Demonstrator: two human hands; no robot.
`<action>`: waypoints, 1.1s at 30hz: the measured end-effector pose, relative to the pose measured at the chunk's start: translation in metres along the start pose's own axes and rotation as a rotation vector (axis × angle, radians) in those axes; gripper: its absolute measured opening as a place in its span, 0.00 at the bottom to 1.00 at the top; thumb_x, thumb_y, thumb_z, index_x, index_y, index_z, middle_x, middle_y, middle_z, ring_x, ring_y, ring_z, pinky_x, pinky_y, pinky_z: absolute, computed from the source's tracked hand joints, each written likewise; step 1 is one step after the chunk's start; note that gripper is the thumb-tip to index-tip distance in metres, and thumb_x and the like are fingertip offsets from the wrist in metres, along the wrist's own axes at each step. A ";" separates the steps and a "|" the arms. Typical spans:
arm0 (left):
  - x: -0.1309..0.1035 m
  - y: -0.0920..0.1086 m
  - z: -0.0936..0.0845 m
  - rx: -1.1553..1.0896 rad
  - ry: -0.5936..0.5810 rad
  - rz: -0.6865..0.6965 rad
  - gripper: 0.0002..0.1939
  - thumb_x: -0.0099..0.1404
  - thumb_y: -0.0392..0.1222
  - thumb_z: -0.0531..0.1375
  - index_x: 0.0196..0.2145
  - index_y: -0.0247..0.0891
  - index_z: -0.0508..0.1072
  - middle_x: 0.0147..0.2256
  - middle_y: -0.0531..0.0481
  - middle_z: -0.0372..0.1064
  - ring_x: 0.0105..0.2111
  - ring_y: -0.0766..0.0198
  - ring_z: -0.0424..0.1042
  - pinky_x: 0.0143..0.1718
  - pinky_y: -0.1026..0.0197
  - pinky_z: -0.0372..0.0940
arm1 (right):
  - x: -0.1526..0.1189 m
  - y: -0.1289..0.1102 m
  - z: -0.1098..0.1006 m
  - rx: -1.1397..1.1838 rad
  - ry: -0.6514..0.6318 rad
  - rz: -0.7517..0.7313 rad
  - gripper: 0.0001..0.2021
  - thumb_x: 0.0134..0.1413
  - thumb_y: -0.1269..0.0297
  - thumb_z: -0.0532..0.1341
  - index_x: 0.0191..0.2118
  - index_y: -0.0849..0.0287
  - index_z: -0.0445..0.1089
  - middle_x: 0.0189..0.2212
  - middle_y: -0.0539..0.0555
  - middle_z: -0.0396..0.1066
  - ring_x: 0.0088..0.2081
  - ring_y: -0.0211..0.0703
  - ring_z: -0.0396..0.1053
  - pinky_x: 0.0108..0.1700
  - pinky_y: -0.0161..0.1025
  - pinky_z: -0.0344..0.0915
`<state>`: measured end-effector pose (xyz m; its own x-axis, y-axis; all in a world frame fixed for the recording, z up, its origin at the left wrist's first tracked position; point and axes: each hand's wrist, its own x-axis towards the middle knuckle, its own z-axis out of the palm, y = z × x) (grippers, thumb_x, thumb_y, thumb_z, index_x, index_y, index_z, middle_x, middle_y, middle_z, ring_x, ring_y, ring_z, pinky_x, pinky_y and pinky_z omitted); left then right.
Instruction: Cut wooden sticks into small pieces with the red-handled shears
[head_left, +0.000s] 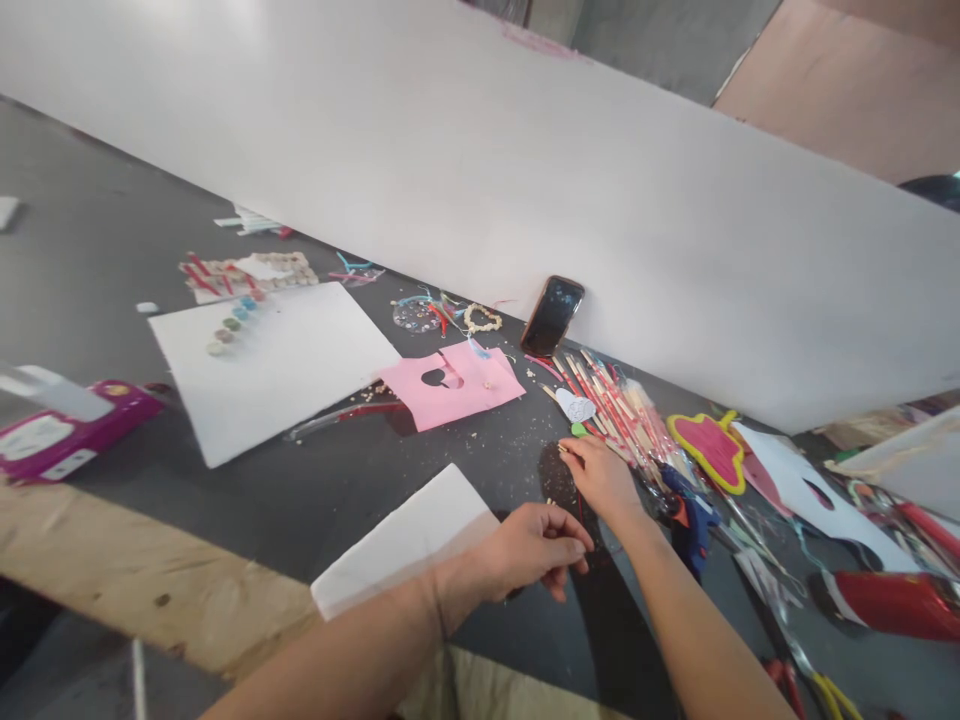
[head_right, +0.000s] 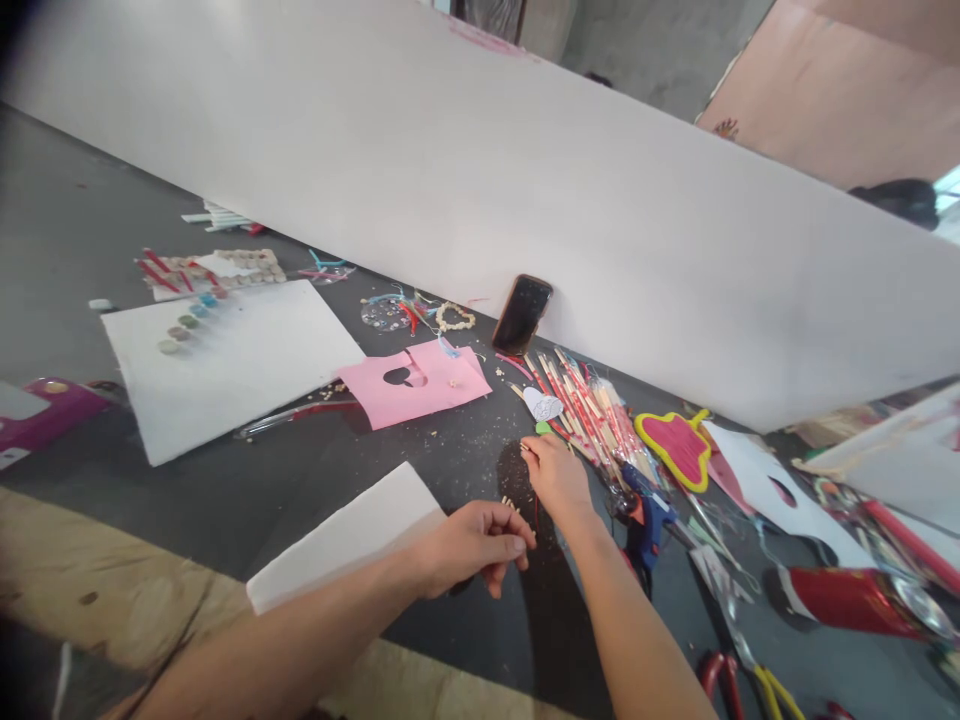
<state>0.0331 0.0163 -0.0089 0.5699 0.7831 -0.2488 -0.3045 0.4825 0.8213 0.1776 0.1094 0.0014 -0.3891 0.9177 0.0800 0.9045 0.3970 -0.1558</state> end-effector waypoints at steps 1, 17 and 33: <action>0.000 0.000 0.000 0.003 0.003 0.000 0.11 0.51 0.43 0.60 0.30 0.32 0.69 0.24 0.52 0.67 0.15 0.75 0.60 0.17 0.67 0.62 | 0.000 0.000 0.000 0.005 0.000 -0.001 0.13 0.55 0.67 0.51 0.42 0.57 0.71 0.39 0.55 0.71 0.40 0.41 0.68 0.43 0.37 0.62; -0.001 -0.001 -0.002 -0.028 -0.064 0.050 0.13 0.52 0.45 0.61 0.32 0.32 0.70 0.25 0.51 0.68 0.15 0.75 0.62 0.17 0.68 0.62 | -0.037 0.000 -0.033 0.054 0.117 0.096 0.15 0.56 0.61 0.50 0.46 0.58 0.66 0.42 0.57 0.69 0.40 0.43 0.68 0.44 0.42 0.64; -0.013 0.029 0.001 -0.460 -0.162 0.339 0.06 0.57 0.36 0.60 0.33 0.31 0.70 0.23 0.51 0.67 0.13 0.79 0.57 0.12 0.76 0.58 | -0.234 -0.080 -0.014 0.222 0.139 0.044 0.14 0.55 0.64 0.53 0.46 0.56 0.66 0.42 0.57 0.71 0.41 0.40 0.71 0.40 0.32 0.69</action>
<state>0.0178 0.0199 0.0192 0.4814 0.8708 0.0998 -0.7689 0.3650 0.5249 0.1991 -0.1374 0.0090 -0.3087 0.9297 0.2007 0.8535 0.3639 -0.3729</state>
